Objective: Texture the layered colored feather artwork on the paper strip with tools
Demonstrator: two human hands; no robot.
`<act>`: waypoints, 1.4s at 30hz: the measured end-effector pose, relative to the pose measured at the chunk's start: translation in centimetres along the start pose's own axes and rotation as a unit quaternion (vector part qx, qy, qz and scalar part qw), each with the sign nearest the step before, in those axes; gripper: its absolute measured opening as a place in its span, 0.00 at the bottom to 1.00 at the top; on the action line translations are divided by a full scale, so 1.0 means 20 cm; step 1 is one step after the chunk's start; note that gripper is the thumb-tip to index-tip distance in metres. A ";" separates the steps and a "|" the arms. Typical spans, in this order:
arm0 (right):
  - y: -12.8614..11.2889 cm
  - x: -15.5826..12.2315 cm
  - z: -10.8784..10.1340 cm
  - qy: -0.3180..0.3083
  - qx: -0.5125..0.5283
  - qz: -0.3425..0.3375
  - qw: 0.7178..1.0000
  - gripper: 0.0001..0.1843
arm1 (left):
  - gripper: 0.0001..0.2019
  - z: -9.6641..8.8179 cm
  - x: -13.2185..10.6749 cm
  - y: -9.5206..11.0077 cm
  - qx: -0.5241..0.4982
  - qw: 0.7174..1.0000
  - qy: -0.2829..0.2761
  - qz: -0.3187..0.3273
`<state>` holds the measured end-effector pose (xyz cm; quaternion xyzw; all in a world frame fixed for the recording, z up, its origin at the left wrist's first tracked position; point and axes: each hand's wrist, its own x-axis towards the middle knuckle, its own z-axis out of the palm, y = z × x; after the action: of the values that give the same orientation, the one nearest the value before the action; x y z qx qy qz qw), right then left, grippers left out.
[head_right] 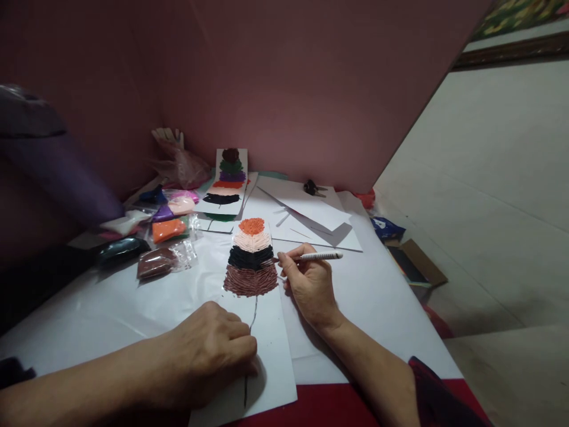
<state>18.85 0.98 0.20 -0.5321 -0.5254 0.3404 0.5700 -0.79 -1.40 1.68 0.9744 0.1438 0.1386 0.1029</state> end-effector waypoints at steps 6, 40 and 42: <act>0.00 0.02 -0.01 0.043 0.004 -0.002 0.999 0.14 | 0.10 0.01 0.00 0.00 -0.006 1.000 0.014 0.001; -0.06 0.12 -0.11 -0.197 0.133 0.194 0.952 0.25 | 0.04 -0.22 0.09 -0.31 -0.596 0.608 0.261 -0.455; -0.06 0.11 -0.11 -0.198 0.133 0.186 0.953 0.26 | 0.05 -0.22 0.09 -0.32 -0.582 0.612 0.266 -0.465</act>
<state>21.21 2.32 2.21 -0.4618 -0.4690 0.6056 0.4471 -2.12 5.92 4.77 0.4324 0.4878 0.3797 0.6564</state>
